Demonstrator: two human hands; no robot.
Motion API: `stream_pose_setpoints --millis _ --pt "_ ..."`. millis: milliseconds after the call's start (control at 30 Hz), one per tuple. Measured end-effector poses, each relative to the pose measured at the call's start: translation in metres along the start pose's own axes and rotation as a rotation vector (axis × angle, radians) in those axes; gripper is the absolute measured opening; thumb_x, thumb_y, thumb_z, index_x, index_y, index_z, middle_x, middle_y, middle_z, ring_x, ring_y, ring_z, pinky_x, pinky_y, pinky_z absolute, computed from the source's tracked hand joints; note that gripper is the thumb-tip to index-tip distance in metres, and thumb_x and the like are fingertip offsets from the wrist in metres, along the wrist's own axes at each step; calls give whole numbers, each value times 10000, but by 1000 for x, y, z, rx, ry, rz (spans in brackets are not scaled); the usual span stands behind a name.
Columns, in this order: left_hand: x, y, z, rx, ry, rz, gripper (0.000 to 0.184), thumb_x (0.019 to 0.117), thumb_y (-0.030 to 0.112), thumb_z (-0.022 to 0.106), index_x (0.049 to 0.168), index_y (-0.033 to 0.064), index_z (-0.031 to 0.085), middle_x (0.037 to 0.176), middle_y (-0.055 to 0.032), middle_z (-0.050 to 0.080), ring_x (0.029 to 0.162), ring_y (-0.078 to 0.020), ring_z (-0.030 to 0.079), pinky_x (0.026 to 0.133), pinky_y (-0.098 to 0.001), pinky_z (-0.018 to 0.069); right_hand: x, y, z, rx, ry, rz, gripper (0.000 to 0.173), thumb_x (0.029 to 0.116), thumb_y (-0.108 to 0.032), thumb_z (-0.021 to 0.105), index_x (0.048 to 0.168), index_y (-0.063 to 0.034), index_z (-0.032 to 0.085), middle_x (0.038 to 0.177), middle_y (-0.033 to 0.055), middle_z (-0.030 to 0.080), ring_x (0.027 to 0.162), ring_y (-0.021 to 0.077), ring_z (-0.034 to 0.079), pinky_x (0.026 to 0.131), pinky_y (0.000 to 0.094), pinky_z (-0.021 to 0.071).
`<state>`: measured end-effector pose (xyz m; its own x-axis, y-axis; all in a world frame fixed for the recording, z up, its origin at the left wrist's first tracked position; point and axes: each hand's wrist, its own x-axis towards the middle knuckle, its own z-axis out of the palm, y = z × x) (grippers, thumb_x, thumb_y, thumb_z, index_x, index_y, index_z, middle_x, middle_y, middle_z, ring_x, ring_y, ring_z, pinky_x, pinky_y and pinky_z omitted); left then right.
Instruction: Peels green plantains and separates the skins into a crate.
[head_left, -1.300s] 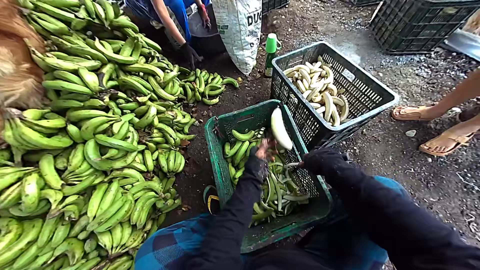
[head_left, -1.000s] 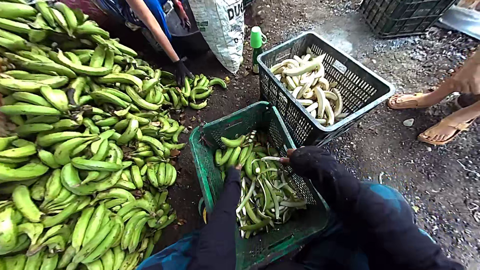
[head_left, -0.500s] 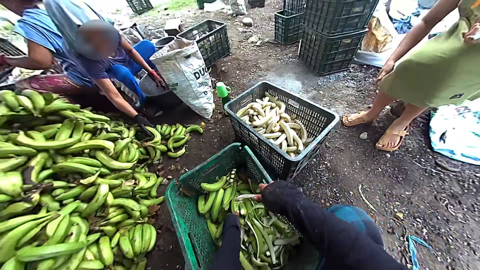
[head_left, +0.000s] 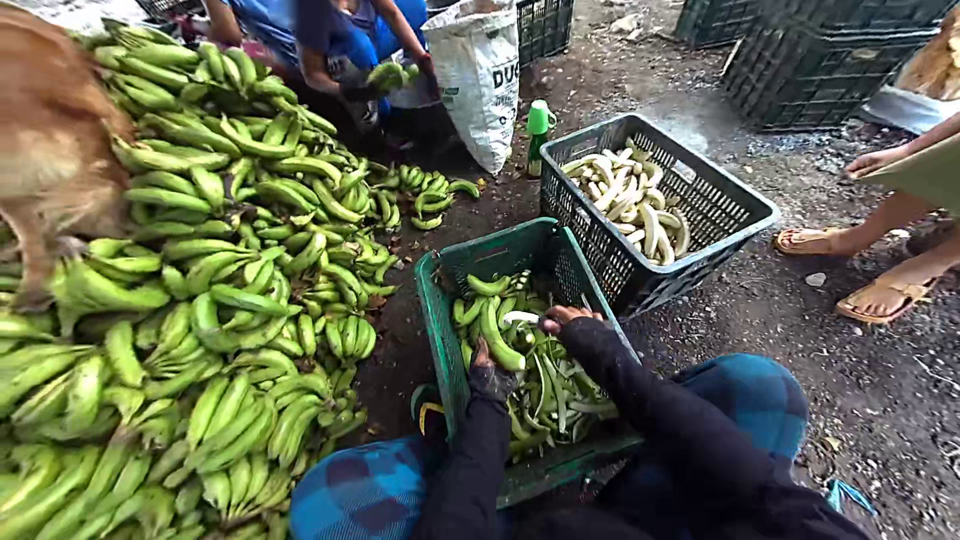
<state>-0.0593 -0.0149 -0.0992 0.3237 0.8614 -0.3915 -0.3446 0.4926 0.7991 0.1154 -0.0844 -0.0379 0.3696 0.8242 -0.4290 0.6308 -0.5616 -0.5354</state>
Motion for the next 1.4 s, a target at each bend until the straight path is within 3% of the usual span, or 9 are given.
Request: stream_pose_setpoints --millis 133,467,567,700,900,1100,1233,1300,1400 --pt "10 12 -11 293 34 -50 510 1139 310 248 1514 -13 372 1469 -229 478 1272 -259 528 1060 -446 442 -39 -11 51 102 -37 -2 509 1055 -482 509 1444 -166 597 1435 206 601 1410 449 462 1171 690 248" --pt "-38 29 11 493 23 -123 502 1134 323 300 1484 -10 436 1447 -229 520 1293 -282 543 1087 -450 438 24 -37 4 115 720 58 445 1028 -432 589 1360 -148 673 1344 280 619 1301 519 518 1093 687 350" --pt "-20 28 10 352 67 -8 523 1136 375 193 1407 28 475 1168 -160 621 961 -195 634 818 -367 549 6 -40 -4 81 652 -71 437 1030 -461 573 1356 -189 679 1318 230 653 1285 499 540 1086 722 326" --pt "17 42 10 381 -74 248 480 1139 221 221 1509 -62 337 1378 -228 528 1172 -172 559 1029 -313 465 -61 -41 30 125 224 -24 479 1057 -474 493 1393 -168 647 1361 218 647 1326 458 543 1115 696 331" --pt "-13 62 25 111 -513 -300 468 1131 373 213 1148 35 536 818 -96 632 583 -152 623 483 -256 538 -2 -31 8 93 901 -198 374 992 -361 662 1268 -119 734 1246 260 670 1244 503 569 1080 714 353" --pt "-18 76 54 657 61 244 599 1094 104 434 1598 -39 144 1510 -303 432 1351 -282 504 1133 -374 397 -14 -65 -23 110 810 -146 387 1027 -414 585 1328 -203 706 1295 205 670 1247 468 576 1059 696 365" --pt "72 30 38 727 669 1073 575 1059 226 490 1411 -219 393 1172 -381 631 1059 -352 678 963 -309 519 -58 -56 36 184 437 78 451 1060 -453 493 1393 -198 660 1356 198 652 1308 440 551 1109 653 341" --pt "19 73 55 636 321 610 587 1083 140 428 1553 -117 190 1441 -304 504 1306 -256 543 1104 -317 410 -66 -60 39 241 435 99 429 1068 -401 507 1401 -174 653 1363 214 640 1324 443 533 1126 641 315" --pt "-1 80 44 381 -362 317 313 1059 99 388 1359 49 461 1097 -31 641 953 -8 607 859 -205 520 -27 -52 9 174 655 -103 384 1038 -360 576 1317 -134 709 1286 267 661 1250 496 568 1077 687 358"
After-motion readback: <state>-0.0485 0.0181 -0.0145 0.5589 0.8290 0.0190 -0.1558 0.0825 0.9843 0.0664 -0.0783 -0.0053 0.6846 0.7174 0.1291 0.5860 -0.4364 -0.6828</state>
